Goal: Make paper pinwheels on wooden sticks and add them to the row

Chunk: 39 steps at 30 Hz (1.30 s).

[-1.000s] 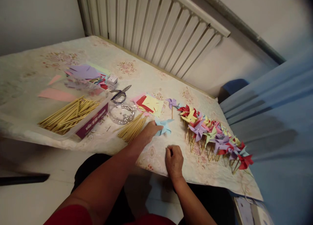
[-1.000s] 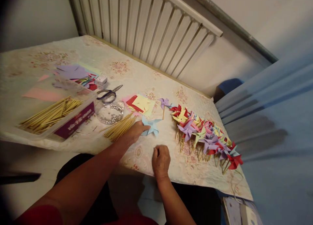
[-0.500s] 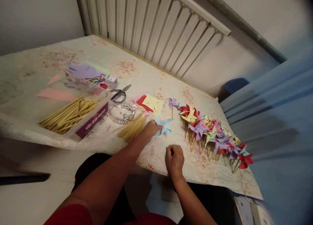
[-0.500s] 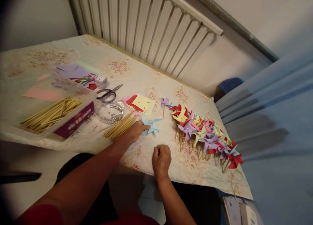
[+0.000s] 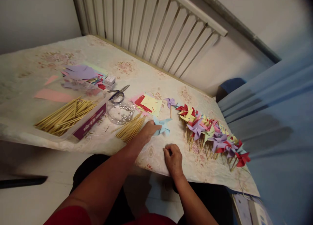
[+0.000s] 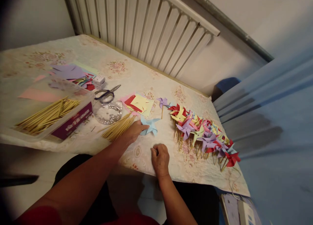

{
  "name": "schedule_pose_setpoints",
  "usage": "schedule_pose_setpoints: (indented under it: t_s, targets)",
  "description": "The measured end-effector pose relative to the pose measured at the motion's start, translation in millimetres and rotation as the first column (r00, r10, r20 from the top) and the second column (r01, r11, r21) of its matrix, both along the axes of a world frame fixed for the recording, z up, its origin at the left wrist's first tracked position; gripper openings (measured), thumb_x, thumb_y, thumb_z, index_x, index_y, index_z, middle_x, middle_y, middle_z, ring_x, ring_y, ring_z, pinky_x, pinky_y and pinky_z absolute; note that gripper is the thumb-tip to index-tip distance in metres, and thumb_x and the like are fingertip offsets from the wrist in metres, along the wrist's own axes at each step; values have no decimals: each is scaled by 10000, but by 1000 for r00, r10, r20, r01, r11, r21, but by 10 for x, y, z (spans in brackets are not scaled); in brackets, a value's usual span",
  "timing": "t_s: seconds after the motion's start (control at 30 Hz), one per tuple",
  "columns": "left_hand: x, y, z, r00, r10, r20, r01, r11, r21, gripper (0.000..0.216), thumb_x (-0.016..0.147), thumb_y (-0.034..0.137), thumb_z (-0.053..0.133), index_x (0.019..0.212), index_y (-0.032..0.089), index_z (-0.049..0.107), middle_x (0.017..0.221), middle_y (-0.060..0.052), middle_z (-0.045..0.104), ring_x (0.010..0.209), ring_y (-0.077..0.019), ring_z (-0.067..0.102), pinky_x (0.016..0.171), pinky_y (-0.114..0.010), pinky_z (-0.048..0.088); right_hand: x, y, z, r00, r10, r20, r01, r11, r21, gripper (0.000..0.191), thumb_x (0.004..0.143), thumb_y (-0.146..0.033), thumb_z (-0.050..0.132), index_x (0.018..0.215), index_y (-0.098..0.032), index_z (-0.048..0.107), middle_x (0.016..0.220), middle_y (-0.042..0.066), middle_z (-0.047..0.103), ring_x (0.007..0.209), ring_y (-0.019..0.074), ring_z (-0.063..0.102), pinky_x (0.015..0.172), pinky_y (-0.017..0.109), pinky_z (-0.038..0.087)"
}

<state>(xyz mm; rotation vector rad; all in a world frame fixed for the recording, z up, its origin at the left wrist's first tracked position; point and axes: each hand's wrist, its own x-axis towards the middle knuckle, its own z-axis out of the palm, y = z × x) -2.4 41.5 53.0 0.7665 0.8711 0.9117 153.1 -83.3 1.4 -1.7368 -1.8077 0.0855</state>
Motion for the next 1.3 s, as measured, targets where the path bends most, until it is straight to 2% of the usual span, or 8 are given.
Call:
schedule_pose_setpoints:
  t_s: [0.13, 0.33, 0.53, 0.67, 0.93, 1.13, 1.3]
  targets:
    - [12, 23, -58, 999, -14, 29, 13, 1000, 26, 132, 599, 145, 672, 726, 113, 656, 615, 12, 618, 593, -120, 548, 596, -221, 421, 43, 23, 64, 1000, 25, 4, -25, 997, -73, 95, 847, -171, 535, 762, -196, 572, 767, 27, 587, 756, 182, 549, 712, 303, 432]
    - [26, 42, -105, 998, -19, 55, 17, 999, 35, 184, 603, 181, 689, 769, 103, 671, 619, -2, 637, 572, -122, 554, 579, -224, 417, 0, 9, 158, 991, 57, 123, -43, 992, -115, 155, 830, -104, 487, 798, -178, 619, 797, 54, 614, 776, 187, 564, 729, 293, 433]
    - [19, 36, -82, 999, -7, 52, 4, 999, 49, 187, 601, 172, 690, 773, 100, 679, 615, 0, 648, 552, -115, 547, 557, -215, 408, -91, -11, 213, 952, -8, 307, 60, 985, -163, 193, 853, -92, 479, 791, -170, 645, 797, 62, 605, 772, 184, 542, 719, 278, 394]
    - [31, 48, -110, 998, -1, 63, -1, 999, 42, 199, 599, 168, 690, 785, 96, 689, 624, -7, 660, 565, -120, 558, 562, -217, 415, -99, -10, 242, 958, -39, 284, 95, 978, -187, 177, 867, -106, 498, 796, -175, 645, 797, 49, 608, 759, 169, 542, 701, 264, 375]
    - [32, 51, -130, 998, 0, 70, -4, 998, 56, 202, 600, 169, 701, 788, 95, 700, 634, -11, 674, 578, -132, 582, 578, -224, 430, -54, -33, 236, 972, -10, 235, 59, 977, -206, 200, 875, -83, 479, 790, -158, 644, 816, 64, 614, 799, 176, 550, 756, 267, 396]
    - [37, 62, -158, 999, 12, 50, -15, 999, 48, 220, 585, 188, 732, 782, 95, 698, 621, -10, 668, 562, -130, 575, 567, -224, 430, -78, -1, 299, 941, 31, 338, 73, 954, -291, 219, 848, -45, 484, 788, -166, 657, 807, 60, 616, 773, 165, 551, 721, 254, 382]
    - [28, 58, -129, 997, 5, 78, -8, 999, 41, 218, 596, 189, 718, 790, 94, 697, 626, -16, 668, 541, -125, 566, 539, -219, 411, -81, 34, 272, 907, 29, 419, 105, 950, -295, 187, 860, -74, 485, 807, -163, 640, 812, 67, 616, 758, 171, 542, 705, 263, 373]
